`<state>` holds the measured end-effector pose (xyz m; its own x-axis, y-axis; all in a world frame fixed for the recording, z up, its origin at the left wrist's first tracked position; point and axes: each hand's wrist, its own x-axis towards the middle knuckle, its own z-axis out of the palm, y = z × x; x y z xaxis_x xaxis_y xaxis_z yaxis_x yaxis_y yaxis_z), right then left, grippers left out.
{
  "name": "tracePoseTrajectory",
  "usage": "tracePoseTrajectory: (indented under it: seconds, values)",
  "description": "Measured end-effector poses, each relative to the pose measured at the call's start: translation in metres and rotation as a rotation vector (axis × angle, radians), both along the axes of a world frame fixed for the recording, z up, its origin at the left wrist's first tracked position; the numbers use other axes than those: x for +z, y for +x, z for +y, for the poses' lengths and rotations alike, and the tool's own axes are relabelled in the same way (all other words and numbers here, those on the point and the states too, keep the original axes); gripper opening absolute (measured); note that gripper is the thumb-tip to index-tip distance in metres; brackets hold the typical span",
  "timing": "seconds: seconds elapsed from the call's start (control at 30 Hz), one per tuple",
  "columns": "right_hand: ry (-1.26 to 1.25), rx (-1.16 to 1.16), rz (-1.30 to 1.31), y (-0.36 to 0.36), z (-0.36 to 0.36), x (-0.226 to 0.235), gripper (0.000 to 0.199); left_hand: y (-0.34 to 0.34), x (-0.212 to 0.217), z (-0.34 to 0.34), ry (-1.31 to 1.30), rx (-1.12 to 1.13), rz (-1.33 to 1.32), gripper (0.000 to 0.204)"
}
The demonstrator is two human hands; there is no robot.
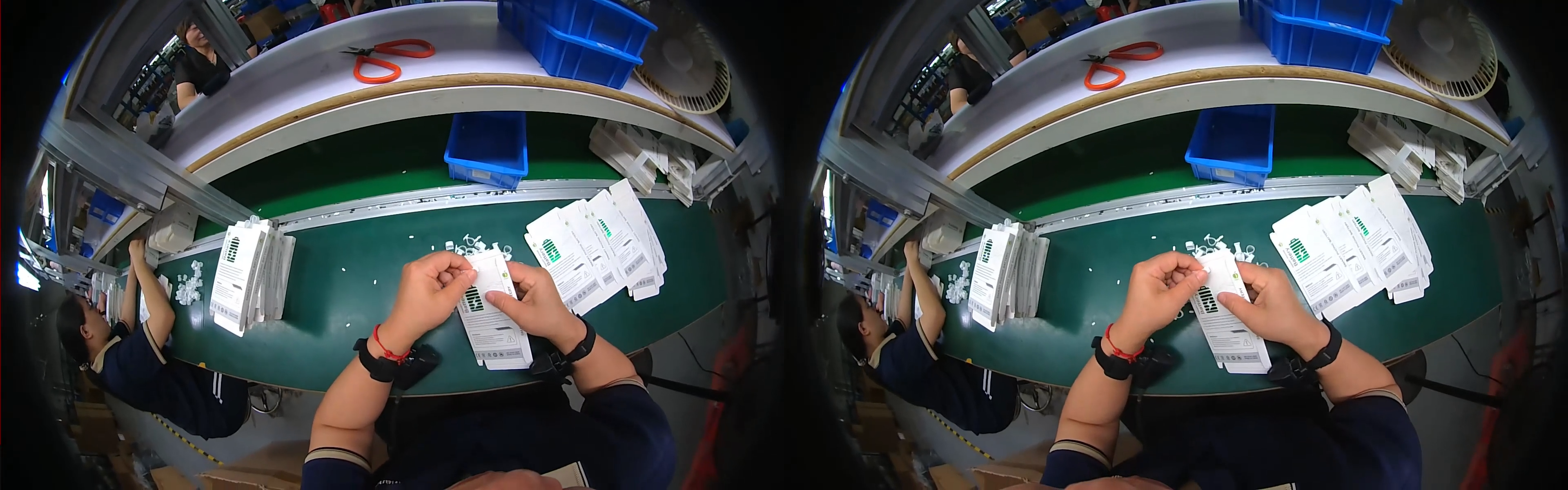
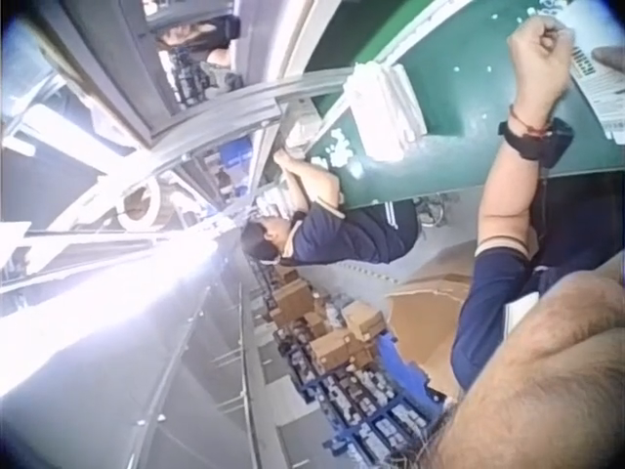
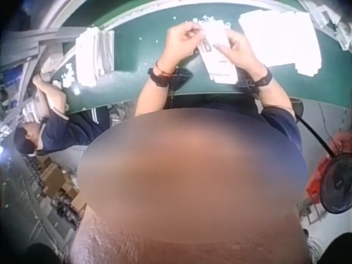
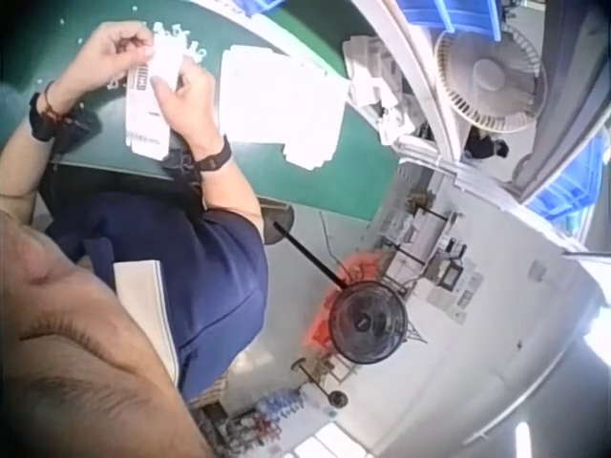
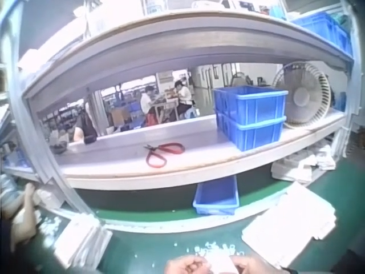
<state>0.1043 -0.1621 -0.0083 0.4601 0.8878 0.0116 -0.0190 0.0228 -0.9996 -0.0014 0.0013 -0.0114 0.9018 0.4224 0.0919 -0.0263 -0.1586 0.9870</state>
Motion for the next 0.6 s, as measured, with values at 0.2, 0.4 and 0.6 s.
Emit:
tracePoseTrajectory:
  seconds: [0.2, 0.4, 0.6]
  values:
    - [0.063, -0.01, 0.006, -0.003, 0.001, -0.001, 0.029, 0.001, -0.004, 0.0, -0.047, 0.002, 0.007, 0.007]
    - [0.085, -0.009, -0.072, -0.006, 0.007, 0.004, 0.036, 0.004, -0.007, -0.001, -0.135, 0.094, -0.008, 0.007]
    - [0.077, -0.02, -0.561, -0.01, 0.006, 0.007, 0.035, -0.001, -0.006, -0.015, 0.18, 0.227, -0.079, 0.005]
